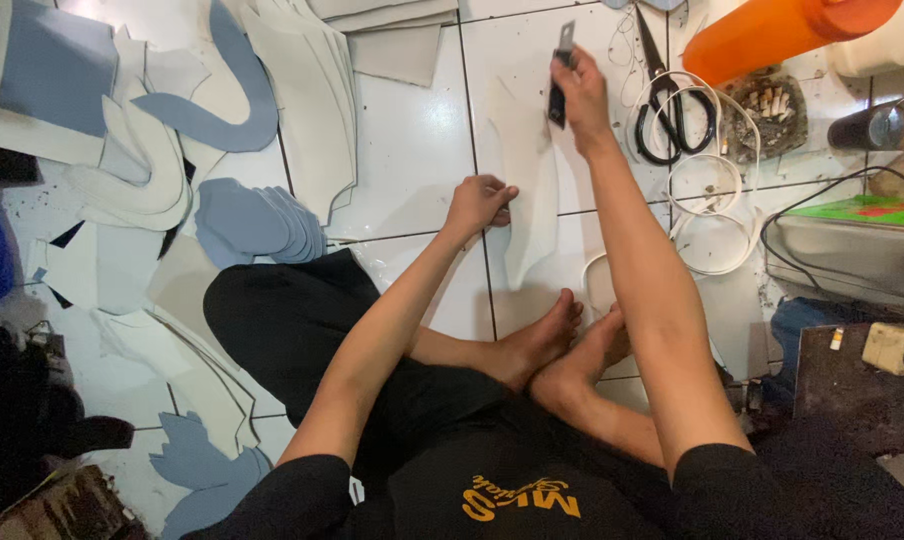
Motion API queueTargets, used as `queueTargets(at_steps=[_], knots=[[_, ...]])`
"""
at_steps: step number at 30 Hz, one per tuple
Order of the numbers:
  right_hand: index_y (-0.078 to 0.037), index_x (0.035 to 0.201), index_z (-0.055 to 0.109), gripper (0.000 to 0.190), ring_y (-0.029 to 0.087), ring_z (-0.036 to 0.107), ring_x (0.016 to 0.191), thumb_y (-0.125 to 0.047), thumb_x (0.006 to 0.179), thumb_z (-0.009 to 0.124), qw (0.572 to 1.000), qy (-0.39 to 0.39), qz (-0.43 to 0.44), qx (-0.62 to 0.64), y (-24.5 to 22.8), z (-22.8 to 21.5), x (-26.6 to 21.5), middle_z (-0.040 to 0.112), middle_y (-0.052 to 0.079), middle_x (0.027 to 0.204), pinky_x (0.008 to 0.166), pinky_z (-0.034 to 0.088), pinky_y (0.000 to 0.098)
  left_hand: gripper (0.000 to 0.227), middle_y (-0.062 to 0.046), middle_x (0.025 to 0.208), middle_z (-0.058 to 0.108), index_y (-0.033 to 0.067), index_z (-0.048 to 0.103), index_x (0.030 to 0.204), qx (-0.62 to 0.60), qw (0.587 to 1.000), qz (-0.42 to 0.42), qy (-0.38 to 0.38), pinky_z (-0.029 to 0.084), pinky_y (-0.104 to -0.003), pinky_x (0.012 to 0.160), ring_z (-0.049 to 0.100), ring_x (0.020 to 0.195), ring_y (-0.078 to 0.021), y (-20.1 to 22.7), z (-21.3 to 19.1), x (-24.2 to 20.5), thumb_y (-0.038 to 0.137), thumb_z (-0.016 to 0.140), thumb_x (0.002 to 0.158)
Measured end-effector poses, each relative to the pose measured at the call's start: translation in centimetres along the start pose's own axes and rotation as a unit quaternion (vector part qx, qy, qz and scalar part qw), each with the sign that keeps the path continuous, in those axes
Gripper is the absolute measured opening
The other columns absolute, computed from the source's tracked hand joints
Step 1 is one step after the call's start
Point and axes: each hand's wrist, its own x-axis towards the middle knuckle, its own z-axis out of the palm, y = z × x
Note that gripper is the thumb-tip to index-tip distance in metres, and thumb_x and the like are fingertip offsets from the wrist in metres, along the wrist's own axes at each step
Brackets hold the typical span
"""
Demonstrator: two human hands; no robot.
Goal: The person sits on a tiled floor and uses a utility knife to cut shapes out of white foam sheets. They repeatedly trace outlines, cut along the lines, and separate the cut pieces from the main sheet.
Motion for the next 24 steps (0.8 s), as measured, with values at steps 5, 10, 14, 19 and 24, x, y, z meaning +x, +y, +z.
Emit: queueTargets(at_steps=[5, 10, 14, 19, 24], knots=[[-0.018, 0.084, 0.052, 0.02, 0.005, 0.035, 0.064, -0.033, 0.093, 0.061, 0.97, 0.049, -0.083, -0.224, -0.6, -1.5, -1.3, 0.04, -0.008, 0.068, 0.059, 0.03, 0.0236, 0.037, -0.013, 0.088, 0.068, 0.0112, 0.065, 0.088, 0.406, 0.908, 0.008, 0.101, 0.046, -0.044, 0.068, 0.065, 0.084, -0.0334, 1.4, -2.4, 6.0, 0.048, 0.063, 0.083], [-0.015, 0.08, 0.053, 0.023, 0.012, 0.049, 0.062, -0.03, 0.087, 0.069, 0.906, 0.118, -0.145, -0.379, 1.0, -1.5, -2.6, 0.055, -0.004, 0.067, 0.061, 0.041, 0.0301, 0.035, -0.004, 0.133, 0.05, 0.0242, 0.065, 0.108, 0.384, 0.773, 0.445, 0.237, 0.033, -0.048, 0.093, 0.043, 0.118, -0.0332, 2.4, -6.4, 10.3, 0.036, 0.079, 0.078], [-0.01, 0.088, 0.053, 0.013, 0.01, 0.058, 0.042, -0.014, 0.089, 0.065, 0.959, 0.076, -0.123, -0.244, -1.6, 2.7, -4.7, 0.066, 0.004, 0.069, 0.035, 0.049, 0.0231, 0.034, -0.002, 0.142, 0.042, 0.029, 0.07, 0.113, 0.342, 0.808, 0.419, 0.234, 0.027, -0.051, 0.099, 0.036, 0.127, -0.0383, 3.1, -6.1, 9.1, 0.04, 0.077, 0.081], [-0.009, 0.087, 0.055, 0.005, 0.012, 0.056, 0.057, -0.013, 0.086, 0.057, 0.949, 0.04, -0.113, -0.291, -2.2, 6.5, -4.9, 0.063, 0.002, 0.066, 0.048, 0.062, 0.0284, 0.028, -0.003, 0.143, 0.041, 0.0255, 0.068, 0.113, 0.293, 0.832, 0.406, 0.237, 0.016, -0.05, 0.109, 0.025, 0.138, -0.0329, 3.5, -6.1, 7.6, 0.035, 0.073, 0.087], [-0.011, 0.078, 0.059, 0.007, 0.018, 0.06, 0.057, -0.017, 0.081, 0.059, 0.908, 0.103, -0.172, -0.368, 0.7, 7.0, -2.5, 0.066, 0.002, 0.062, 0.062, 0.049, 0.0321, 0.031, -0.003, 0.143, 0.042, 0.0252, 0.067, 0.115, 0.294, 0.829, 0.405, 0.252, 0.019, -0.05, 0.109, 0.027, 0.138, -0.0327, 3.3, -6.1, 8.0, 0.034, 0.074, 0.086]])
